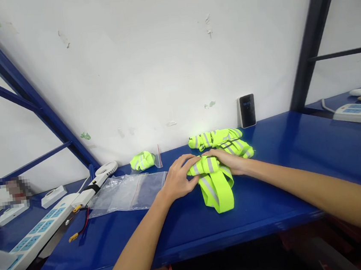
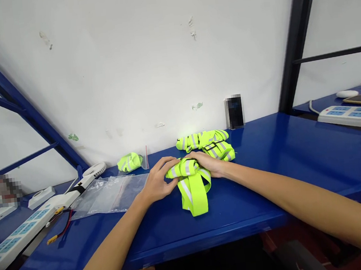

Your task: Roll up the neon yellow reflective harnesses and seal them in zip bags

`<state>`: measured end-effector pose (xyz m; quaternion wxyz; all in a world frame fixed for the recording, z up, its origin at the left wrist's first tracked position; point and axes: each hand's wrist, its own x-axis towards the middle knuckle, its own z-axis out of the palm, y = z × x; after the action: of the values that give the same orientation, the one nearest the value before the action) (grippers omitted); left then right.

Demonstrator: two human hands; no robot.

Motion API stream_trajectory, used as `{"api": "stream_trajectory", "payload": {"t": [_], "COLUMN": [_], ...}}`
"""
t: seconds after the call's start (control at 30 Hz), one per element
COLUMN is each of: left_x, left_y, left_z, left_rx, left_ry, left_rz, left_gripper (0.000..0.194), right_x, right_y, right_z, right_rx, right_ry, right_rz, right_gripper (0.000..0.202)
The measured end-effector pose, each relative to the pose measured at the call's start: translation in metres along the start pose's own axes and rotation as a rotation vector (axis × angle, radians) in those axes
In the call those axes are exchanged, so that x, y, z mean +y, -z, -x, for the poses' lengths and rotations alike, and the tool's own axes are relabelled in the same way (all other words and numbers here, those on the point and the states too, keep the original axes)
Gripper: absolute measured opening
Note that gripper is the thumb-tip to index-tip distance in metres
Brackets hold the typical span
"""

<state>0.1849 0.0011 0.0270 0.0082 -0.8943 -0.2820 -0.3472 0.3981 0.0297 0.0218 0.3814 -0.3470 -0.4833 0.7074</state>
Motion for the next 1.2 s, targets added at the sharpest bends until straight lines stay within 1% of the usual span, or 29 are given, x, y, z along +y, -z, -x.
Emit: {"api": "stream_trajectory", "payload": {"t": [0.03, 0.07, 0.1, 0.13, 0.2, 0.27, 0.3, 0.37, 0.43, 0.47, 0.53, 0.6, 0.67, 0.73, 0.77, 0.83, 0.93, 1.0, 1.1, 1.13, 1.2], "left_x": [0.000, -0.001, -0.002, -0.003, -0.008, -0.015, -0.017, -0.021, -0.022, -0.021, -0.017, -0.013, -0.010, -0.008, -0.008, -0.008, -0.011, -0.012, -0.015, -0.015, -0.016], "left_y": [-0.001, -0.001, -0.002, -0.004, -0.008, -0.013, -0.015, -0.019, -0.021, -0.021, -0.021, -0.021, -0.021, -0.021, -0.021, -0.021, -0.018, -0.016, -0.014, -0.014, -0.016], "left_z": [0.000, -0.001, -0.001, -0.001, -0.001, -0.002, -0.002, -0.003, -0.005, -0.006, -0.007, -0.007, -0.007, -0.007, -0.007, -0.006, -0.004, -0.003, -0.002, -0.001, 0.000], "left_rx": [0.027, 0.067, 0.113, 0.165, 0.265, 0.343, 0.379, 0.422, 0.426, 0.411, 0.362, 0.315, 0.275, 0.241, 0.230, 0.219, 0.161, 0.095, 0.037, 0.023, 0.010], "left_ry": [0.023, 0.065, 0.129, 0.212, 0.400, 0.556, 0.614, 0.703, 0.768, 0.793, 0.836, 0.877, 0.906, 0.920, 0.918, 0.902, 0.841, 0.811, 0.761, 0.723, 0.602], "left_rz": [0.029, 0.066, 0.116, 0.181, 0.341, 0.485, 0.533, 0.597, 0.665, 0.705, 0.779, 0.829, 0.854, 0.874, 0.899, 1.001, 1.196, 1.261, 1.254, 1.235, 1.159], "left_gripper": [0.043, 0.040, 0.038, 0.036, 0.037, 0.038, 0.039, 0.038, 0.035, 0.034, 0.034, 0.035, 0.036, 0.036, 0.035, 0.036, 0.044, 0.053, 0.062, 0.061, 0.057], "right_x": [0.001, 0.002, 0.003, 0.004, 0.006, 0.006, 0.005, 0.002, -0.001, -0.002, -0.003, -0.002, 0.000, 0.001, 0.000, -0.002, -0.004, -0.003, 0.000, 0.001, 0.002], "right_y": [-0.001, -0.001, 0.000, 0.001, 0.004, 0.007, 0.007, 0.007, 0.007, 0.006, 0.006, 0.008, 0.010, 0.012, 0.012, 0.012, 0.007, 0.004, 0.001, 0.001, 0.001], "right_z": [0.000, 0.000, -0.001, -0.001, -0.003, -0.002, -0.001, 0.003, 0.007, 0.009, 0.011, 0.010, 0.007, 0.005, 0.005, 0.006, 0.010, 0.011, 0.008, 0.006, 0.002], "right_rx": [-0.018, -0.024, -0.015, 0.008, 0.059, 0.107, 0.134, 0.152, 0.114, 0.077, 0.010, -0.021, -0.008, 0.040, 0.056, 0.046, 0.043, 0.102, 0.197, 0.209, 0.226], "right_ry": [-0.014, 0.003, 0.055, 0.137, 0.360, 0.572, 0.653, 0.771, 0.852, 0.878, 0.893, 0.883, 0.891, 0.922, 0.944, 0.976, 0.968, 0.908, 0.720, 0.658, 0.578], "right_rz": [0.022, 0.081, 0.181, 0.321, 0.654, 0.881, 0.923, 0.940, 1.004, 1.066, 1.193, 1.267, 1.302, 1.336, 1.348, 1.328, 1.181, 1.080, 0.897, 0.810, 0.621], "right_gripper": [0.022, 0.027, 0.031, 0.033, 0.034, 0.029, 0.032, 0.051, 0.068, 0.072, 0.071, 0.064, 0.056, 0.051, 0.048, 0.042, 0.031, 0.027, 0.028, 0.030, 0.031]}}
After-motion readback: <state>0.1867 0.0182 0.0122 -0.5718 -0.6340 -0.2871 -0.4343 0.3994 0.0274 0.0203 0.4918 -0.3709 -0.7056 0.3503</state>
